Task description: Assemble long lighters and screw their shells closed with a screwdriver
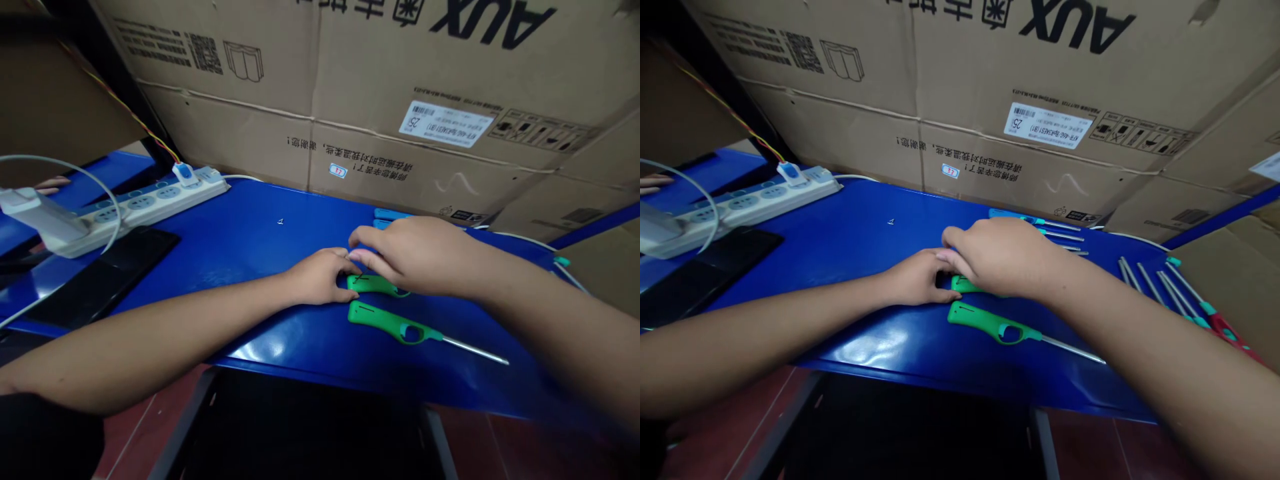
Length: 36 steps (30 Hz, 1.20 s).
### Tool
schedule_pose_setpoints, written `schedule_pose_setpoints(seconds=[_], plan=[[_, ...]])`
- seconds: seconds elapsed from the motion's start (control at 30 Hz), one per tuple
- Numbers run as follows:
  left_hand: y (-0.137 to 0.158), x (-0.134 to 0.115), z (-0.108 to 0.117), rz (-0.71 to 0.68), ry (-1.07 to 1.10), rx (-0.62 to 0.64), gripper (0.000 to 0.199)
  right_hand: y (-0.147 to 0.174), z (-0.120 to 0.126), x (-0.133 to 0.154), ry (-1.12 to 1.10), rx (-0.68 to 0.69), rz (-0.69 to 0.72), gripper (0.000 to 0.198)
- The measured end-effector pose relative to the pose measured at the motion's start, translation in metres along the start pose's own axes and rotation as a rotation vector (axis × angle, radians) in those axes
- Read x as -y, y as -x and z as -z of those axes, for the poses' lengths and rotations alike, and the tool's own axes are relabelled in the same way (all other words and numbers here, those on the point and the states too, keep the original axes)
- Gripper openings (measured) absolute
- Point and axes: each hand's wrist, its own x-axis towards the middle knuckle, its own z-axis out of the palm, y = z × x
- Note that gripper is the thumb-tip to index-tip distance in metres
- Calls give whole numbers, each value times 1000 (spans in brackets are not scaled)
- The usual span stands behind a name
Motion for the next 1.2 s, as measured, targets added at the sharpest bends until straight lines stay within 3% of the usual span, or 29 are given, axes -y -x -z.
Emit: schedule_pose_setpoints(seconds=[0.13, 0.2, 0.3, 0.43, 0.6, 0.73, 0.8, 0.9, 1.0, 1.07, 1.1, 1.2], plan=[[0, -1, 1, 16, -28, 2, 34, 1, -2, -8, -174, 0, 265, 25], [0, -1, 2, 13, -31, 10, 33, 1, -4, -11, -140, -25, 238, 23], [0, -1, 2, 12, -26, 19, 31, 1, -7, -13, -12, -41, 82, 27], [1, -2, 3, 15, -10, 35, 32, 1, -10, -17, -169, -59, 271, 31], [0, -1, 3, 19, -40, 36, 33, 0, -9, -23, -52, -78, 159, 31], [0, 0, 1, 6, -35, 41, 35, -1, -11, -22, -192, -46, 367, 37], [0, 0, 0, 9, -43, 39, 33, -3, -16, -19, -113, -20, 377, 32], [0, -1, 0, -2, -20, 41, 30, -5, -25, -11, 26, 11, 240, 26], [1, -2, 0, 14, -17, 30, 30, 2, -32, 1, 71, -15, 164, 36], [1, -3, 0, 37, -28, 34, 27, 14, -40, 13, 63, -70, 204, 41], [1, -3, 0, 42, -32, 37, 26, 21, -47, 22, 43, -102, 228, 34], [1, -4, 1, 50, -28, 37, 31, 44, -80, 53, -48, -168, 442, 32]])
